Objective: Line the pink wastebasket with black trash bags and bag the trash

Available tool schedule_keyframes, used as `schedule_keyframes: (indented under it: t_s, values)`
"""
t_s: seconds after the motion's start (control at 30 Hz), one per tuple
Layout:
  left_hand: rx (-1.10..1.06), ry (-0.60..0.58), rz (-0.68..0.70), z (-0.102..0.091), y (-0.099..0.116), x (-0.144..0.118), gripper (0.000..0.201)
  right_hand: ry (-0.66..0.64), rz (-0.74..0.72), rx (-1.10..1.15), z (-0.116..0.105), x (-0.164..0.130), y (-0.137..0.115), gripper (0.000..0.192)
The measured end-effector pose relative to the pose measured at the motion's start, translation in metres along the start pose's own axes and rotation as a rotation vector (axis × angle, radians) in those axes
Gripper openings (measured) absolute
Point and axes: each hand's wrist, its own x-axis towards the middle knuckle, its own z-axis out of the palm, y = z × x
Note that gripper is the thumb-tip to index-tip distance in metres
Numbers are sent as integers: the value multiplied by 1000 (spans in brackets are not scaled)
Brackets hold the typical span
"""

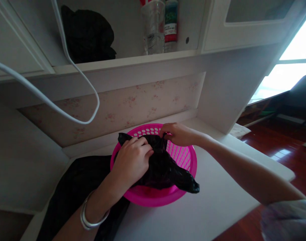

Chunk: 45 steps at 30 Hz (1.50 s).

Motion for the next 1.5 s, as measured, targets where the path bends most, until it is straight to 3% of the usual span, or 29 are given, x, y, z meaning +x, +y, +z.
schedule_keyframes:
  t_s: [0.07, 0.17, 0.33, 0.4, 0.6, 0.77, 0.83, 0.93, 1.07, 1.2, 1.3, 1.37, 1.43, 1.5]
  values:
    - [-35, 29, -16, 1, -1, 0, 18, 64, -32, 2, 1, -7, -7, 29]
    - [-85, 63, -25, 3, -2, -2, 19, 162, -89, 57, 1, -20, -20, 14]
    - [-161, 133, -42, 6, -2, -4, 20, -101, 6, 53, 9, -29, -36, 24]
    - [-199, 207, -44, 7, -3, -4, 18, -101, 35, -6, 12, -29, -38, 19]
    - [-305, 436, 10, 5, -8, -7, 14, 74, 93, -64, 8, -31, -39, 18]
    - [-418, 541, -15, -1, -15, -9, 12, 254, 26, 93, 3, -35, -40, 20]
    - [-487, 519, -12, -1, -17, -10, 12, 270, 1, 171, 5, -36, -40, 20]
    - [-619, 360, -26, -1, -20, -12, 14, 238, 30, 242, 9, -36, -37, 21]
    - [-748, 100, -45, -9, -20, -17, 15, 19, -9, 262, 9, -41, -30, 31]
    - [-812, 62, -14, -18, -24, -20, 14, -202, -49, 248, 4, -44, -29, 54]
    - [-891, 62, -13, -16, -32, -23, 11, -250, -67, 232, 2, -39, -31, 76]
    - [-959, 60, -17, -11, -39, -28, 10, -270, -88, 241, 2, -35, -30, 62]
    - [-1043, 54, -15, -5, -47, -34, 7, -298, -136, 257, 2, -32, -29, 37]
    - [-1133, 42, -12, -2, -54, -40, 8, -307, -169, 282, 2, -32, -27, 27]
